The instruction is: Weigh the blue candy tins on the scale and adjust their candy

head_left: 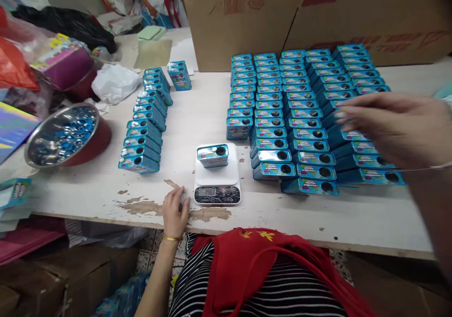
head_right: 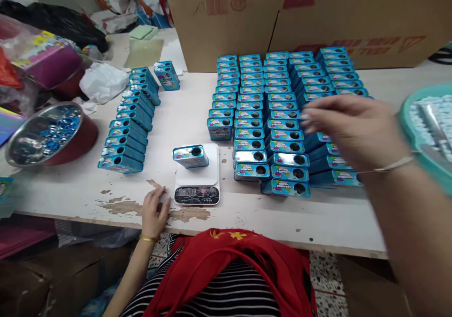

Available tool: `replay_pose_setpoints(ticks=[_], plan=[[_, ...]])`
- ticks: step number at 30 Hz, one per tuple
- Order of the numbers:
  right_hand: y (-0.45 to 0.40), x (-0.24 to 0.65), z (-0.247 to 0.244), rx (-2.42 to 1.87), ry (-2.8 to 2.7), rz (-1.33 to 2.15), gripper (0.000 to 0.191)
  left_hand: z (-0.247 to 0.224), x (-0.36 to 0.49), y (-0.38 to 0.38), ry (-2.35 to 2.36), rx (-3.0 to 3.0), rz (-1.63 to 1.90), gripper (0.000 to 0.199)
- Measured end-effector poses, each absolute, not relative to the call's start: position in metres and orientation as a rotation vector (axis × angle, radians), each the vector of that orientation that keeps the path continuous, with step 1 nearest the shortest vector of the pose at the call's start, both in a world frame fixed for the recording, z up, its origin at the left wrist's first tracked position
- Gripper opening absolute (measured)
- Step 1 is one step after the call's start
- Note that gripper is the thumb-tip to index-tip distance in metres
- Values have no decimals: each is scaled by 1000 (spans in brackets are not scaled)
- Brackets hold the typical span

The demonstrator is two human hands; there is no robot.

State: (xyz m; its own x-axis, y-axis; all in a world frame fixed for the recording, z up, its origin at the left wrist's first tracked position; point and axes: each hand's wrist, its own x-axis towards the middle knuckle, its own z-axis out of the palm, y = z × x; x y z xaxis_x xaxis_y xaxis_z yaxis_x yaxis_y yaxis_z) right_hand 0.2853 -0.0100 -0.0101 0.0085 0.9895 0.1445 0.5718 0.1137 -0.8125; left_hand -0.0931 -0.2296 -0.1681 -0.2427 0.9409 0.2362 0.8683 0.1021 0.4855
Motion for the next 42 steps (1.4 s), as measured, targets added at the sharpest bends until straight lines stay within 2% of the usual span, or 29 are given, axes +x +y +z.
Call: replay_pose_setpoints(ticks=[2, 4, 7, 11, 17, 27, 31, 35, 39, 42], plan=[[-16, 239, -9, -1316, -1708, 1014, 12, -171, -93, -231, 2232, 1866, 826, 35], [-21, 191, -11, -1141, -1908, 1104, 8, -172, -94, -232, 2226, 1872, 853, 35], [-26, 139, -15, -970, -2255, 932, 13, -174, -96, -233, 2226, 1876, 890, 35], [-27, 109, -18, -964, -2614, 729, 20, -176, -98, -232, 2217, 1889, 920, 35], [-29, 97, -18, -1046, -2838, 639, 16, -176, -97, -233, 2206, 1865, 933, 34], [-28, 102, -23, -966, -2635, 698, 26, -179, -98, -233, 2219, 1879, 945, 32], [-29, 108, -35, -827, -2480, 775, 23, -181, -99, -233, 2229, 1901, 936, 32], [-35, 112, -33, -703, -2267, 694, 21, -178, -97, -232, 2221, 1910, 967, 29], [-29, 155, -17, -721, -2137, 569, 16, -150, -84, -213, 2168, 1959, 1139, 29], [-15, 227, -11, -969, -2040, 391, 12, -113, -71, -182, 2099, 2152, 1213, 35]])
